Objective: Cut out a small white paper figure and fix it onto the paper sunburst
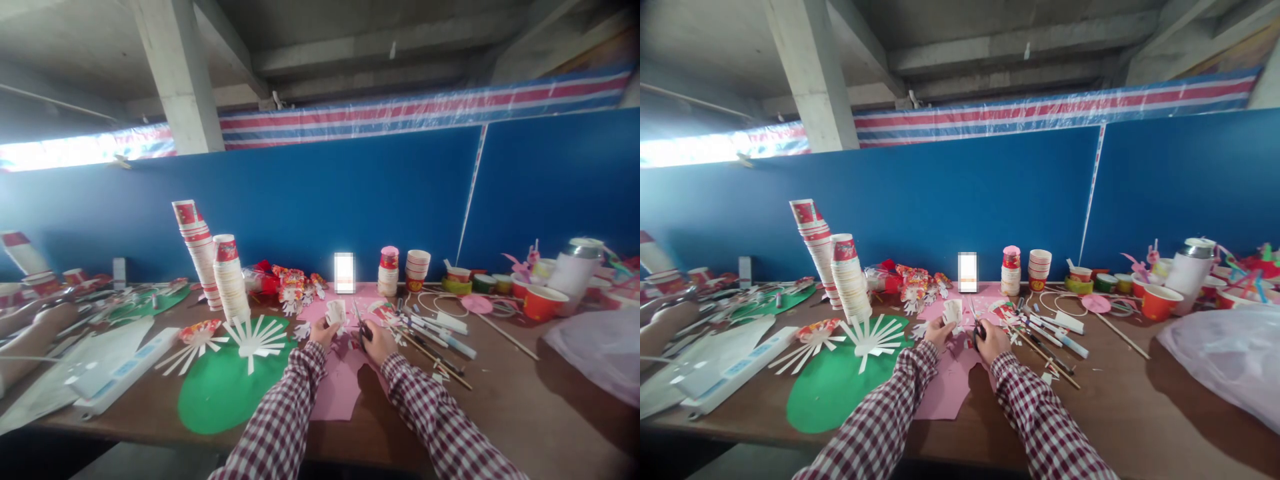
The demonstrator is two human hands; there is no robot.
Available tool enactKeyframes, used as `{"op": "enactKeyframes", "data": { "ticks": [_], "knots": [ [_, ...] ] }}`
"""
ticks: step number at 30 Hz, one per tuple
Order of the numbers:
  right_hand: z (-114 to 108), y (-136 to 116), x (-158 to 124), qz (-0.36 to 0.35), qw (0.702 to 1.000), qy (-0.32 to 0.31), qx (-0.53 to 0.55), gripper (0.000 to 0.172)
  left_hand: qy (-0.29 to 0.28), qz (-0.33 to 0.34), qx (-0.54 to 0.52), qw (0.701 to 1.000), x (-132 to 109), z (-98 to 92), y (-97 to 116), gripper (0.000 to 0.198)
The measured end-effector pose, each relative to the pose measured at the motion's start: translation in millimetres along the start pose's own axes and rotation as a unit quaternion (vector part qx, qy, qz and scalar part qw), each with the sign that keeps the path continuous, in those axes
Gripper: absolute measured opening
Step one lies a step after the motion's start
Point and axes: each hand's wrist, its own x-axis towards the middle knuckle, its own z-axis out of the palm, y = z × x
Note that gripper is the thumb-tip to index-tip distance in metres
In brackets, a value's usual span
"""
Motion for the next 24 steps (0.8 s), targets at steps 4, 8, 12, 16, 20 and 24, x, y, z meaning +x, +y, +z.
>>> {"op": "enactKeyframes", "data": {
  "ticks": [4,8,12,16,20,24],
  "knots": [
    [-0.4,0.0,0.1,-0.001,1.000,-0.001,-0.003,0.019,0.001,0.002,0.001,1.000,0.2,-0.2,0.0,0.020],
    [-0.6,-0.1,0.1,-0.001,1.000,0.000,-0.005,0.017,-0.001,-0.001,0.000,1.000,-0.1,-0.2,-0.4,0.018],
    [-0.6,-0.6,-0.1,-0.002,1.000,0.001,-0.007,0.017,-0.003,-0.002,-0.003,1.000,1.0,0.2,-1.9,0.021],
    [-0.3,-0.4,-0.1,-0.003,1.000,0.003,-0.008,0.018,-0.002,-0.004,-0.003,1.000,2.0,0.4,-2.4,0.022],
    [0.0,0.0,0.2,-0.003,1.000,0.004,-0.007,0.018,-0.001,-0.006,-0.001,1.000,1.1,0.3,-0.8,0.022],
    [-0.6,-0.3,0.2,-0.004,1.000,0.003,-0.006,0.018,-0.002,-0.010,0.000,1.000,-0.5,0.3,0.7,0.022]
  ]
}}
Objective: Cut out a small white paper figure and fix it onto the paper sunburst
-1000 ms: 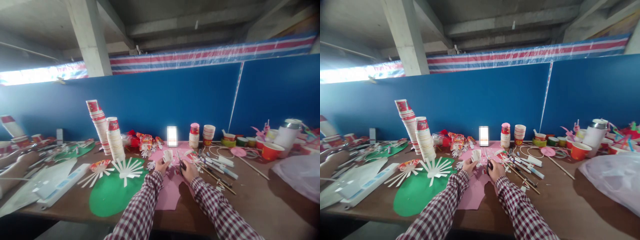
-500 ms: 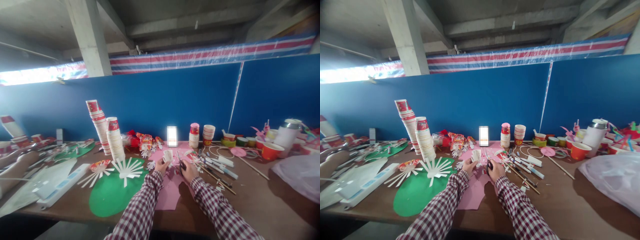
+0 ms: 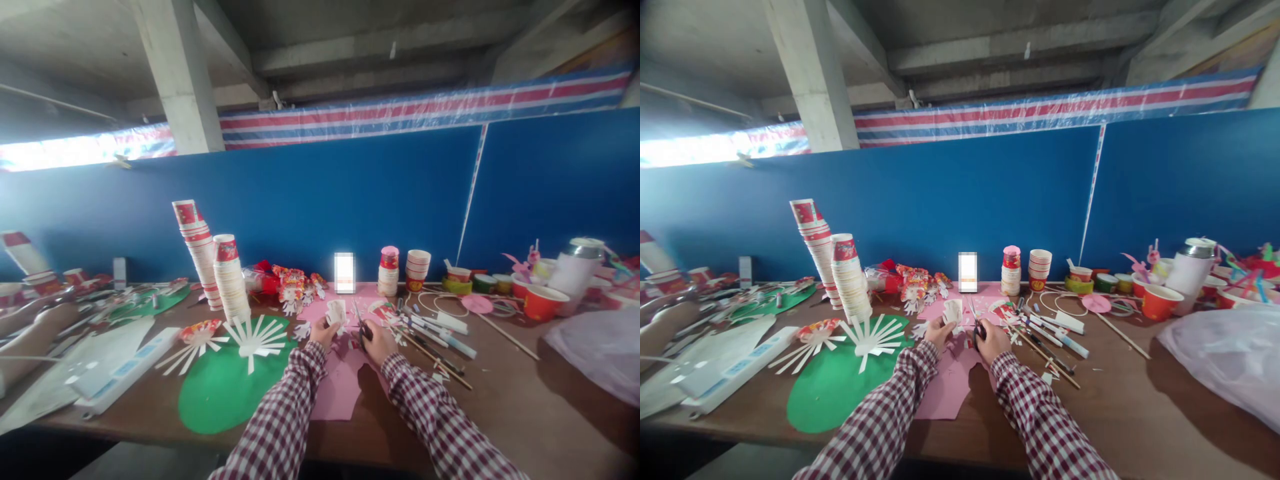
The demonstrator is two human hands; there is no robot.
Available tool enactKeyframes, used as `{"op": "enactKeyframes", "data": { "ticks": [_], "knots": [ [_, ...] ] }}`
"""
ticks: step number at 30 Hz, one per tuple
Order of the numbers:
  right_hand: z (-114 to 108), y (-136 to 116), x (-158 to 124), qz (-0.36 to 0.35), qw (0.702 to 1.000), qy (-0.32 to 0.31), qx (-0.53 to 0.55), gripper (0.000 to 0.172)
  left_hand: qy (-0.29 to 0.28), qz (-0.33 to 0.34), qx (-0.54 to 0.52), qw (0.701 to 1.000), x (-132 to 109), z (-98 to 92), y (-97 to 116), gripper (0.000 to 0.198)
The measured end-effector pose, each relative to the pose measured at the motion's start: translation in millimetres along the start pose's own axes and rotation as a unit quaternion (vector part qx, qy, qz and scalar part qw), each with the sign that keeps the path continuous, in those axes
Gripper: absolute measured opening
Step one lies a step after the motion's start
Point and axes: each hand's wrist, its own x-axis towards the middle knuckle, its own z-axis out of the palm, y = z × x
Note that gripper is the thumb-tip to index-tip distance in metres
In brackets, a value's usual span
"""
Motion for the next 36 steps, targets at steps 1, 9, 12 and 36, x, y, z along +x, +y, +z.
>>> {"op": "enactKeyframes", "data": {
  "ticks": [1,9,12,36],
  "knots": [
    [0,0,0,0.001,1.000,0.000,0.000,0.018,0.000,-0.001,0.000,1.000,0,0.0,0,0.022],
    [0,-1,0,0.001,1.000,0.000,-0.001,0.019,0.001,-0.001,-0.002,1.000,3,-0.6,-3,0.025],
    [0,-1,0,0.002,1.000,0.000,0.000,0.019,0.000,-0.003,-0.003,1.000,3,-0.6,-3,0.025],
    [0,-1,0,0.003,1.000,-0.001,-0.007,0.021,-0.003,0.006,-0.013,1.000,11,-2.4,-14,0.022]
  ]
}}
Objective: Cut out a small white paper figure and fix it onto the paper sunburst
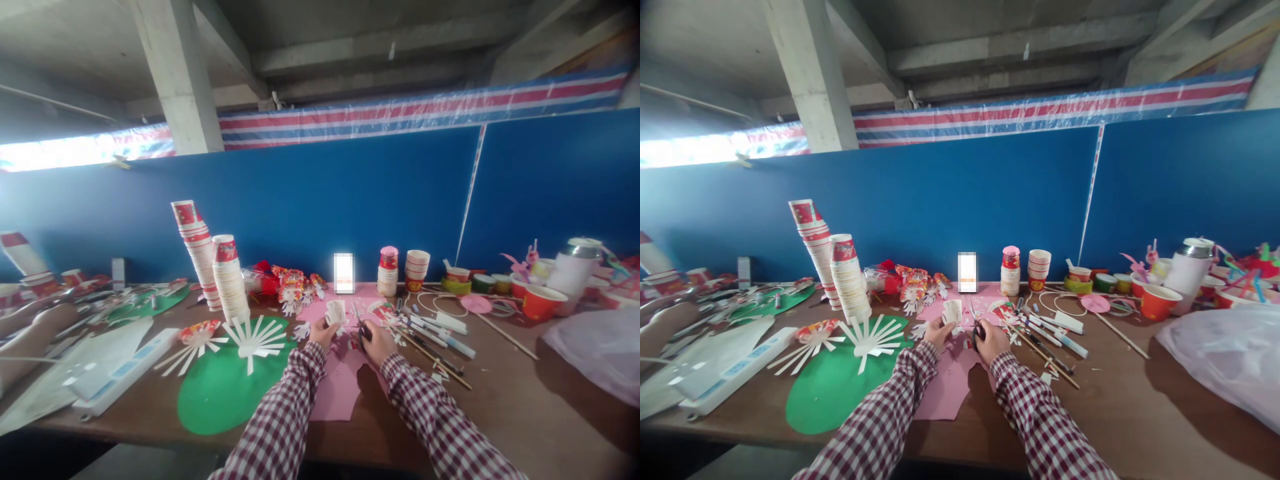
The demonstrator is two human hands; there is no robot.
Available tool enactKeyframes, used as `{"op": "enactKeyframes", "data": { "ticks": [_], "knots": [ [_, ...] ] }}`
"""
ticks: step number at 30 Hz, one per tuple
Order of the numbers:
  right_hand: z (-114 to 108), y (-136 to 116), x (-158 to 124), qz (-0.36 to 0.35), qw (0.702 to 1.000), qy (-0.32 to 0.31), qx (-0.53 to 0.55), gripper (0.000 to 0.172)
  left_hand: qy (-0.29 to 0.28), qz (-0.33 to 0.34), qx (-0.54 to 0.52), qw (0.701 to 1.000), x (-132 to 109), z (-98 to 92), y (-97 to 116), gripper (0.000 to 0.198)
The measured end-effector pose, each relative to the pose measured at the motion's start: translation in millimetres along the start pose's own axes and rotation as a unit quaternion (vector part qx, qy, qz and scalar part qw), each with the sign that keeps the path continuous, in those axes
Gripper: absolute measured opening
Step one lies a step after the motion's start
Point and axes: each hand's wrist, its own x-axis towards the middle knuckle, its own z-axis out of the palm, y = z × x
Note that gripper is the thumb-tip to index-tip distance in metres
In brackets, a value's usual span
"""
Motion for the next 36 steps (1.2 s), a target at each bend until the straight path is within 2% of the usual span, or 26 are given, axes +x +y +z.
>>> {"op": "enactKeyframes", "data": {
  "ticks": [36],
  "knots": [
    [1.3,0.4,0.2,0.006,1.000,-0.001,-0.005,0.023,0.004,-0.009,0.006,1.000,-5.1,1.9,6.9,0.023]
  ]
}}
